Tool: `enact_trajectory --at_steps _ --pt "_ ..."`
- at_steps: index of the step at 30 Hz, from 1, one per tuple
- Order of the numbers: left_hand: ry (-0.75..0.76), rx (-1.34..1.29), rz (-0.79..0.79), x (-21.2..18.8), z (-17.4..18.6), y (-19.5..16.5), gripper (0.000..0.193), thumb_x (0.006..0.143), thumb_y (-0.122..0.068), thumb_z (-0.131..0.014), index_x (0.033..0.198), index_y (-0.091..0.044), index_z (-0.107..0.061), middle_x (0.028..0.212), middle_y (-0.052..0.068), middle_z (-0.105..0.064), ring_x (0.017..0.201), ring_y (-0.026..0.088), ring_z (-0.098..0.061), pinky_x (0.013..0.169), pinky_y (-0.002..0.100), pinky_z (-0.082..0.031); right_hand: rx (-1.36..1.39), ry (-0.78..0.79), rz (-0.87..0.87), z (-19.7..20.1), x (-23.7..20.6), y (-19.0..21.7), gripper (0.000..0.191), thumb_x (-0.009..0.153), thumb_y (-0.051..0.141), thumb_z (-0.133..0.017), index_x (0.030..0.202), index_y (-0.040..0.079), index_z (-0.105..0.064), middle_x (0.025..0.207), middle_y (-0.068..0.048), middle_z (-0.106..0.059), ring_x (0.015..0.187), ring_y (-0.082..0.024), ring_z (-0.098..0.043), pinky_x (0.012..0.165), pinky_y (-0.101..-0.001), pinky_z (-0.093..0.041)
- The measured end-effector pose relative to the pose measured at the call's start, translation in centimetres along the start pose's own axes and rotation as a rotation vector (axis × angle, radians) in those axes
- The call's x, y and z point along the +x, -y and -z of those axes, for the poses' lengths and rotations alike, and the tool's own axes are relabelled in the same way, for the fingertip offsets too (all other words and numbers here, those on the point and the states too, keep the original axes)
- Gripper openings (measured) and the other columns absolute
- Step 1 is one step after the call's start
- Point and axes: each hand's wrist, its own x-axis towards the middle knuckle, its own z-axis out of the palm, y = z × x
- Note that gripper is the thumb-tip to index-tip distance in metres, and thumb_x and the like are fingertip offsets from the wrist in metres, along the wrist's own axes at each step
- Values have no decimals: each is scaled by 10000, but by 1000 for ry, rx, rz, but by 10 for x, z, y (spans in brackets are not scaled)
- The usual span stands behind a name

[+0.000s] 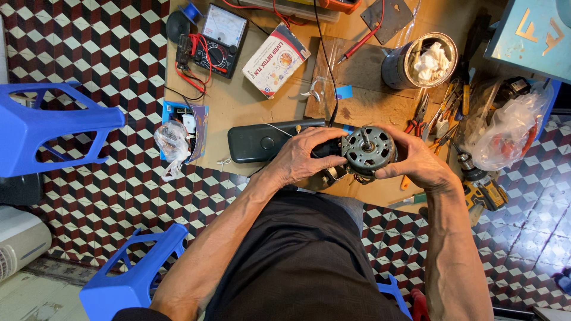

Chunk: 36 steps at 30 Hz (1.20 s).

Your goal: The person disassembles a small motor, removes the rotor, applies lubricant to the bearings, and reassembles the motor. They use pliers, a screwdriver, a cordless drill, and a lubricant bottle to perform the maintenance.

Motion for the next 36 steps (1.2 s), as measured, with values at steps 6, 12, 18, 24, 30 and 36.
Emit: enact_trajectory --at_steps 6,12,18,24,30,36 --pt "16 -14 32 2 1 0 583 841 -423 -805 1343 -168 -650 1355 80 -682 1320 281 -601 1131 423 -465 23 3 8 3 1 3 1081 476 112 -927 1482 56 -534 1344 -70 -676 1290 -203 -580 1142 -352 -393" --pt "27 5 45 3 0 1 590 834 -437 -799 1342 -176 -651 1342 75 -690 1316 284 -601 1126 421 -472 -23 9 -7 2 1 11 1080 486 101 -920 1491 67 -528 1355 -74 -681 1309 -197 -580 1156 -353 -382" --pt "35 -11 42 4 1 1 591 827 -440 -802 1333 -172 -652 1347 88 -687 1306 281 -605 1119 418 -474 -74 16 -16 1 2 14 1083 476 114 -923 1485 79 -531 1368 -79 -677 1326 -207 -574 1166 -363 -374" --pt "34 -44 41 4 -1 2 576 820 -429 -791 1310 -160 -649 1295 84 -703 1235 265 -644 1087 402 -502 -82 14 -29 3 4 12 1107 455 138 -931 1487 87 -533 1365 -81 -677 1328 -213 -574 1179 -372 -365" --pt "-27 -16 17 4 -5 2 559 810 -383 -813 1291 -149 -650 1262 88 -703 1183 271 -658 1051 391 -519 -57 57 -17 2 7 15 1102 453 142 -934 1479 76 -539 1351 -50 -668 1311 -197 -568 1153 -365 -388" --pt "-64 -29 37 1 -8 4 556 792 -362 -820 1276 -144 -654 1179 78 -722 1097 259 -682 973 377 -554 -17 62 -49 3 8 15 1094 447 125 -932 1471 58 -553 1328 -58 -671 1284 -197 -582 1128 -364 -412"
